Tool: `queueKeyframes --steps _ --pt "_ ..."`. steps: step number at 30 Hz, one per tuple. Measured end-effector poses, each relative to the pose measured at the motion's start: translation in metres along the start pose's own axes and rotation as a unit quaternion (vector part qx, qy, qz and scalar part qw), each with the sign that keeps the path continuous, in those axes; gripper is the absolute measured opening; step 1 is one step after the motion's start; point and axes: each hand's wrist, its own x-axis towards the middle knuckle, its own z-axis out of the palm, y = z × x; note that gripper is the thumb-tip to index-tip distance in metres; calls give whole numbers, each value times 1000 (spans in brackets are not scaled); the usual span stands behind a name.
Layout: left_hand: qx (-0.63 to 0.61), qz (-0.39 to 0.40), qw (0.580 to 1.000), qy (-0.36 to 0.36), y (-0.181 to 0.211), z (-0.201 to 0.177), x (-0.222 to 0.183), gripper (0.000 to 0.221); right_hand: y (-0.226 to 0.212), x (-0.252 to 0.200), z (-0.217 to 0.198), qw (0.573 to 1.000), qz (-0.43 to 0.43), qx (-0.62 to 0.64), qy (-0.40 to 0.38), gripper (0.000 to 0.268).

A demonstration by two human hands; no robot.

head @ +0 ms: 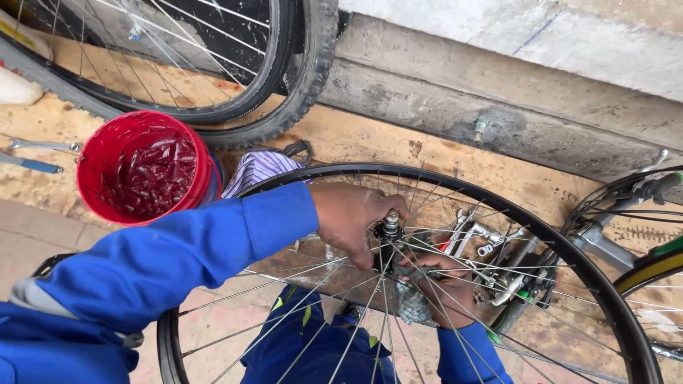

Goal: Cleaning a bicycle wheel hub with a rag and applying red grease to the bearings.

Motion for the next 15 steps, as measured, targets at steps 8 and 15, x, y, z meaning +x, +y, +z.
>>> queueKeyframes --steps 8,15 --pt "32 96 991 81 -29 3 27 96 -14 12 0 996 -73 21 45 30" --pt "-144 358 906 175 -44 3 41 96 -88 21 -8 909 -231 -347 7 20"
